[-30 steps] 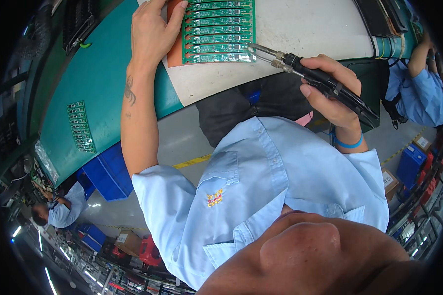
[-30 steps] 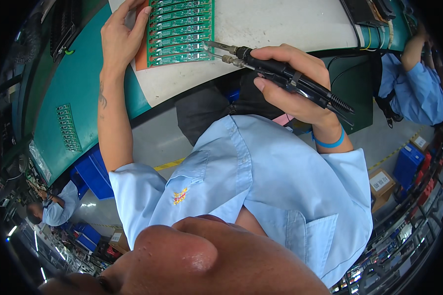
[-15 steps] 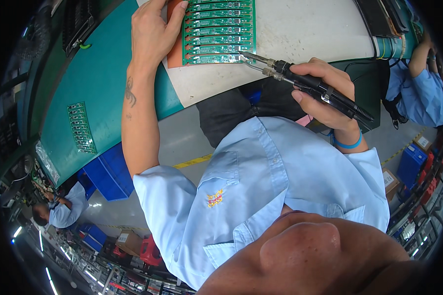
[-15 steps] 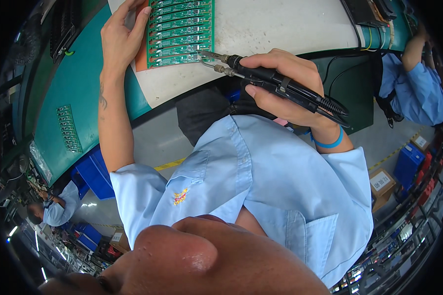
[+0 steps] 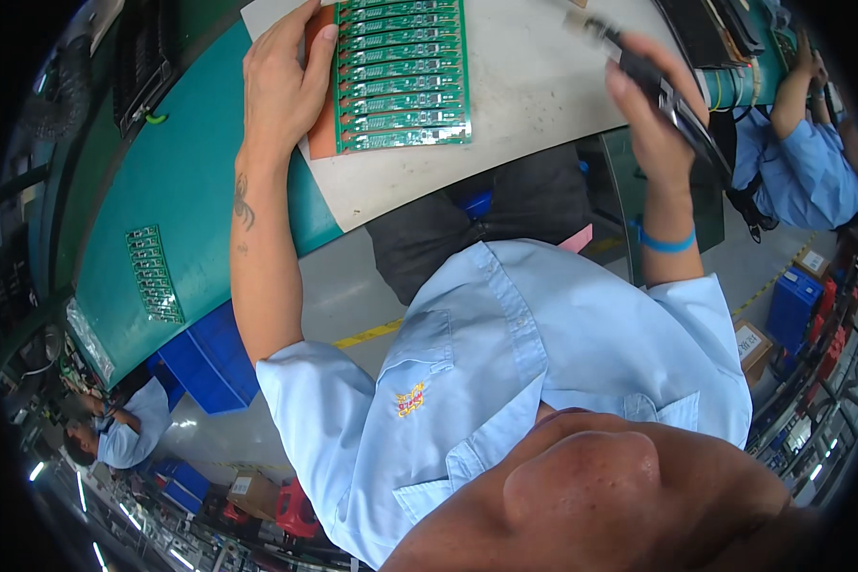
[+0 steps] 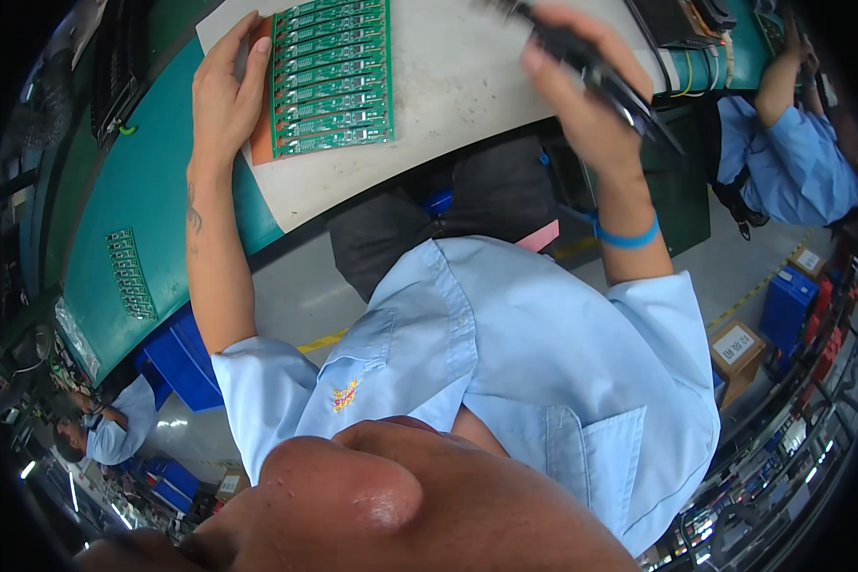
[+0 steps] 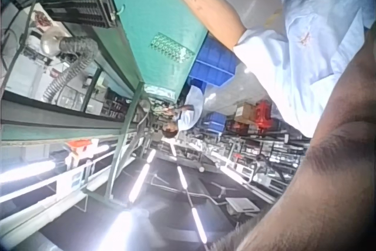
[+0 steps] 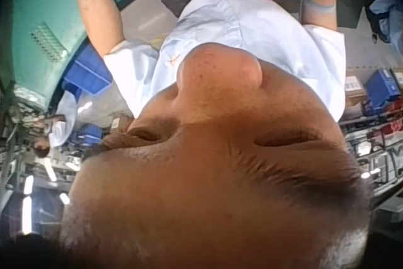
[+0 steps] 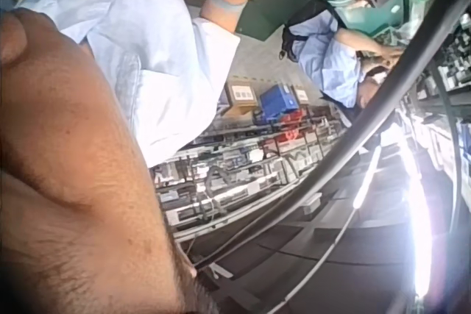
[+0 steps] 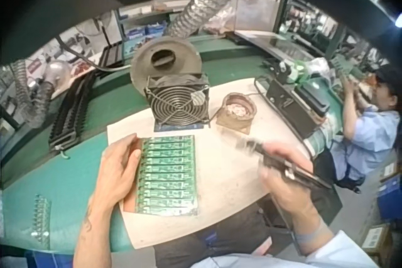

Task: The person solders connections on a circuit board panel using a soldering tool, sets it aside, and then takes components from a bag and inserts them into another circuit board panel by hand.

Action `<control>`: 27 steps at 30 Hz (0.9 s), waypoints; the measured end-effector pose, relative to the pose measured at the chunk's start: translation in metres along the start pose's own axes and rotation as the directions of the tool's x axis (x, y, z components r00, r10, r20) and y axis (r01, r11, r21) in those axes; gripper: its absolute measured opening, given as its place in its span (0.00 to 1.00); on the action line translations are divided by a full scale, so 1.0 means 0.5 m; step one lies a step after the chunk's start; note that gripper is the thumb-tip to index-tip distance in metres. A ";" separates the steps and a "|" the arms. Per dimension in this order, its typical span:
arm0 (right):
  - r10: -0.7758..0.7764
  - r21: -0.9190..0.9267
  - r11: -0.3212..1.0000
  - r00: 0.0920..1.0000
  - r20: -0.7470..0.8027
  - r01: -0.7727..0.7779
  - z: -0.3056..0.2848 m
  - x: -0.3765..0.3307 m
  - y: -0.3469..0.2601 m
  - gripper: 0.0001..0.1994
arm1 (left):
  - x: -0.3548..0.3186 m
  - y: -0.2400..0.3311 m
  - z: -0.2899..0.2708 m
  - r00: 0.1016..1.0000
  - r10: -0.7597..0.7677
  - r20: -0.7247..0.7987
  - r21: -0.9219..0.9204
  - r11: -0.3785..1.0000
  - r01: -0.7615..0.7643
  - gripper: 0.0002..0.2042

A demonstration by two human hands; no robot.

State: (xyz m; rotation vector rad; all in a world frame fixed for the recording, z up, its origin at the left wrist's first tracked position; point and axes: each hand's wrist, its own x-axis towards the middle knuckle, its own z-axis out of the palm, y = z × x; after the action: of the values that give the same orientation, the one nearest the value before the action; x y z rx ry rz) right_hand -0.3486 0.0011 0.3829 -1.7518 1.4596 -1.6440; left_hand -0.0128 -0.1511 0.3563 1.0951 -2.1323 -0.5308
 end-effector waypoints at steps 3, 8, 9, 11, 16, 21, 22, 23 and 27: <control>0.470 0.035 0.883 0.881 -0.055 -0.469 0.010 0.040 0.094 0.29 | 0.002 -0.003 0.005 0.999 -0.020 0.049 -0.026 0.999 0.021 0.21; 0.013 0.121 0.993 0.999 -0.050 -0.006 -0.001 -0.002 0.033 0.23 | 0.010 -0.007 -0.004 0.994 0.006 0.107 0.040 0.999 -0.010 0.22; 0.040 0.100 0.994 0.999 0.032 -0.043 -0.004 -0.012 0.000 0.21 | 0.008 -0.007 -0.007 0.993 0.001 0.115 0.041 0.999 -0.006 0.22; 0.089 0.086 0.991 0.989 0.117 -0.099 -0.006 -0.035 -0.045 0.20 | 0.003 -0.011 -0.013 0.991 -0.018 0.130 0.065 0.998 0.010 0.22; 0.086 0.181 0.968 0.908 0.411 -0.174 -0.014 -0.064 -0.063 0.22 | 0.008 -0.003 -0.012 0.991 -0.052 0.126 0.064 0.997 0.044 0.21; 0.032 0.194 0.970 0.868 0.496 -0.147 -0.005 -0.074 -0.059 0.23 | 0.002 0.002 -0.011 0.990 -0.090 0.105 0.052 0.995 0.085 0.20; 0.041 0.193 0.969 0.871 0.490 -0.154 -0.002 -0.074 -0.060 0.23 | 0.001 0.002 -0.011 0.991 -0.087 0.103 0.048 0.995 0.083 0.20; 0.050 0.192 0.968 0.873 0.484 -0.162 0.001 -0.075 -0.060 0.23 | 0.000 0.002 -0.011 0.991 -0.085 0.101 0.045 0.996 0.081 0.20; 0.063 0.190 0.966 0.872 0.486 -0.176 0.005 -0.078 -0.060 0.23 | 0.001 0.027 -0.015 0.990 -0.091 0.110 0.058 0.995 0.085 0.20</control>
State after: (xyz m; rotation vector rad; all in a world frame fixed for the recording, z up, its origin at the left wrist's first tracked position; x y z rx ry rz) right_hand -0.3258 0.0446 0.3848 -1.7314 1.0767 -1.1477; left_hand -0.0150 -0.1444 0.3702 1.2198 -2.2143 -0.5920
